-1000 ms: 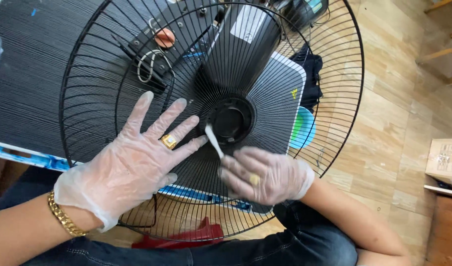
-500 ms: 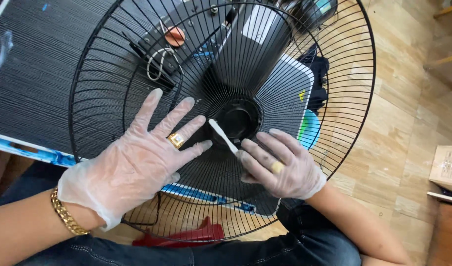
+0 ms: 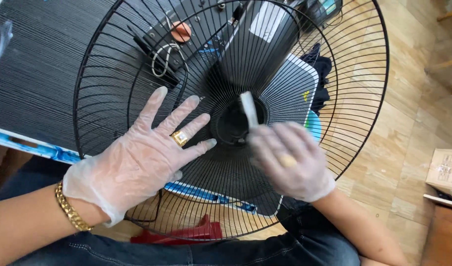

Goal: Cleaning the central hub and spokes of a fan grill using a small brush

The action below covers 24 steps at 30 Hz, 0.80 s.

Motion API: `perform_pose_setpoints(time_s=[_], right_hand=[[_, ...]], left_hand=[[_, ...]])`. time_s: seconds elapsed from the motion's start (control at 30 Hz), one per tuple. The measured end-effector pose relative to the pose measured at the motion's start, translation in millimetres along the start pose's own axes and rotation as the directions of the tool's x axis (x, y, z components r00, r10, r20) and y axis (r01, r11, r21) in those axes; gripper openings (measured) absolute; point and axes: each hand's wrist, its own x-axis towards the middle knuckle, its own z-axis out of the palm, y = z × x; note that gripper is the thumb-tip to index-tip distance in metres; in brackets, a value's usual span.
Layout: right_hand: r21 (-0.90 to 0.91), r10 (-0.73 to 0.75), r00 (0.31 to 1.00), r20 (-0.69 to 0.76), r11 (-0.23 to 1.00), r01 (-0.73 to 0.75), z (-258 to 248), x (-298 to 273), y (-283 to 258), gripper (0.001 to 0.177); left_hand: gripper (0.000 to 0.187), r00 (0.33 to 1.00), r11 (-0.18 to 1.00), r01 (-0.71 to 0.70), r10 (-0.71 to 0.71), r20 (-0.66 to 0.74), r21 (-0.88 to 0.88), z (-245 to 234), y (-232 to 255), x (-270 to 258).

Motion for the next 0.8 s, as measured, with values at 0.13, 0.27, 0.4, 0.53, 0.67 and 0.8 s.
perform_pose_setpoints(time_s=[0.13, 0.27, 0.4, 0.53, 0.67, 0.8], right_hand=[[0.220, -0.266, 0.961, 0.074, 0.944, 0.244, 10, 5, -5, 0.037], [0.247, -0.142, 0.989, -0.037, 0.958, 0.147, 2, -2, 1, 0.027], [0.213, -0.120, 0.984, 0.128, 0.973, 0.091, 8, 2, -2, 0.038], [0.398, -0.272, 0.962, 0.019, 0.885, 0.242, 3, 2, -4, 0.035], [0.078, -0.032, 0.998, -0.052, 0.996, 0.036, 1, 0, 0, 0.041], [0.019, -0.210, 0.976, 0.059, 0.978, 0.209, 18, -20, -7, 0.059]], left_hand=[[0.072, 1.000, 0.996, -0.008, 0.005, 0.026, 0.087, -8, -1, -1], [0.070, 1.000, 0.996, -0.004, 0.002, 0.026, 0.087, -4, -3, 0], [0.061, 1.000, 1.000, 0.008, -0.008, 0.002, 0.012, -4, -2, 0], [0.085, 1.000, 0.998, -0.003, 0.002, 0.013, 0.069, -10, -2, 1], [0.077, 1.000, 1.000, 0.004, -0.004, 0.010, 0.009, -8, -3, 1], [0.077, 1.000, 0.999, -0.005, 0.005, 0.005, 0.054, -6, -2, 0]])
